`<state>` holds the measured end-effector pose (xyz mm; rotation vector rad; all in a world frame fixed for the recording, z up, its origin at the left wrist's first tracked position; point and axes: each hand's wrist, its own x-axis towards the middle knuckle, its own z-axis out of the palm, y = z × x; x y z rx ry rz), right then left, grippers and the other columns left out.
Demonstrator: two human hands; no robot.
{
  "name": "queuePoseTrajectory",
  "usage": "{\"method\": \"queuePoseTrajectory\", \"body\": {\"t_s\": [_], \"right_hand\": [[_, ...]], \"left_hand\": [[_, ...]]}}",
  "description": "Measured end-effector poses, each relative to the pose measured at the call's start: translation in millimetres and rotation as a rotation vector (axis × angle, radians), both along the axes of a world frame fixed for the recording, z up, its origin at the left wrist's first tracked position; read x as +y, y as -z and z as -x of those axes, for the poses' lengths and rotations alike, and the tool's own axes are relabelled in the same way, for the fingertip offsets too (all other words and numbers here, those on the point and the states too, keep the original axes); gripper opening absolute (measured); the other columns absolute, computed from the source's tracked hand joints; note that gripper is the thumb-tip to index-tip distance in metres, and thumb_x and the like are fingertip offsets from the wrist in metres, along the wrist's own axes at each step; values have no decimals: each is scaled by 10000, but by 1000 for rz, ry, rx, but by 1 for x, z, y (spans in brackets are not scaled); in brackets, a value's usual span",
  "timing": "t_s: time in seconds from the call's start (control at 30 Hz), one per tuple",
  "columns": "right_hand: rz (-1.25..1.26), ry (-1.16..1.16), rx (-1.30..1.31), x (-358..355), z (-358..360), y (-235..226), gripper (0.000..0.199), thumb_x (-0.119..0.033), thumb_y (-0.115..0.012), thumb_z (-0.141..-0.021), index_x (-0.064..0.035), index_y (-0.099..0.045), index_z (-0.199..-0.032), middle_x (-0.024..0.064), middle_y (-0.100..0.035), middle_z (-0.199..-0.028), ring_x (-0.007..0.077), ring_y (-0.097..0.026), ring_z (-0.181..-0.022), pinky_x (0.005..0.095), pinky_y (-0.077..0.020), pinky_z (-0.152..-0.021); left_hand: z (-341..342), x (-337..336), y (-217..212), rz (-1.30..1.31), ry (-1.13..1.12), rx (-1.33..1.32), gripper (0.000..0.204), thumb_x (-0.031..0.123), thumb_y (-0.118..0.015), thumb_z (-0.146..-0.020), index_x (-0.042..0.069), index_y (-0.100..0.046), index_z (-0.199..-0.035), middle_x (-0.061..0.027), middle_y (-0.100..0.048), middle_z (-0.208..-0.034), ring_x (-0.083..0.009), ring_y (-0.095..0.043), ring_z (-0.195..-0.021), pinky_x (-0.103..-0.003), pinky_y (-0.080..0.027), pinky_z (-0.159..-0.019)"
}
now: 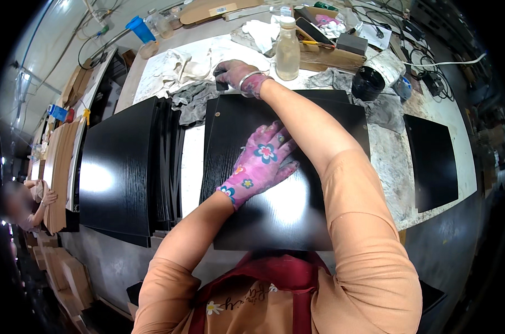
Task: The person sands the edges of black rectangular panels with a sanding block, then wipes each panel with a cloth. The person uses shears to trim a small edge on one panel. The person repeats sanding and wiping on multiple panels, stacking them on the workbench.
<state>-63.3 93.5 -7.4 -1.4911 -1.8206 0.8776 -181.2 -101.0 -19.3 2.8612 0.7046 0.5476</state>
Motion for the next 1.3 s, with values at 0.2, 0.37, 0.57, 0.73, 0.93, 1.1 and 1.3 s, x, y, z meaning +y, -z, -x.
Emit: {"method": "queuePoseTrajectory", "body": {"t_s": [0.2, 0.37, 0.57, 0.73, 0.93, 1.1, 1.3], "right_hand": [[-7, -42, -82, 1, 9, 4, 333, -232, -675, -857, -95, -660, -1160, 117, -697, -1014, 254, -661, -934, 348, -496, -835], [14, -29, -108, -5, -16, 10, 345, -259, -684, -843, -129, -666, -1162, 99, -703, -1009, 242, -669, -940, 342, -501, -842], [83, 21, -199, -69, -77, -26, 314, -191, -655, -848, -158, -666, -1160, 21, -704, -943, 156, -634, -859, 292, -492, -796], [91, 26, -244, -114, -164, -27, 305, -217, -658, -845, -151, -673, -1142, 62, -691, -1044, 188, -635, -995, 311, -475, -886], [16, 99, -287, -165, -253, -29, 310, -184, -667, -829, -105, -672, -1130, 83, -677, -1056, 206, -619, -1005, 307, -466, -889], [267, 239, -355, -204, -300, -48, 314, -177, -669, -826, -91, -670, -1127, 81, -667, -982, 187, -611, -926, 319, -479, -829], [-2, 674, 85, -226, -316, 12, 425, -325, -646, -861, -54, -617, -1186, 180, -676, -1081, 303, -644, -999, 377, -478, -877]], "left_hand": [[0, 2, -3, 35, 2, 31, 545, 423, -568, -901, 104, -516, -1340, -136, -430, -1428, -337, -332, -1376, -503, -243, -1122], [-4, -1, -10, 46, 8, 4, 550, 413, -575, -901, 127, -503, -1365, -126, -436, -1439, -338, -338, -1378, -495, -249, -1125], [-8, -4, -14, 46, -19, 72, 543, 368, -600, -892, 145, -498, -1377, -129, -436, -1454, -342, -351, -1377, -484, -256, -1129], [-14, -8, -21, 69, -47, 172, 555, 348, -592, -898, 145, -474, -1401, -131, -412, -1475, -349, -319, -1398, -477, -217, -1151], [-17, -10, -23, 56, -43, 233, 573, 315, -579, -897, 140, -447, -1427, -117, -380, -1502, -353, -289, -1414, -473, -194, -1169], [-19, -13, -25, 54, -63, 263, 562, 291, -564, -904, 139, -440, -1431, -116, -371, -1507, -354, -284, -1416, -476, -192, -1170], [-26, -11, -25, 50, -57, 276, 558, 261, -567, -900, 133, -442, -1429, -115, -375, -1504, -351, -290, -1412, -473, -201, -1168]]}}
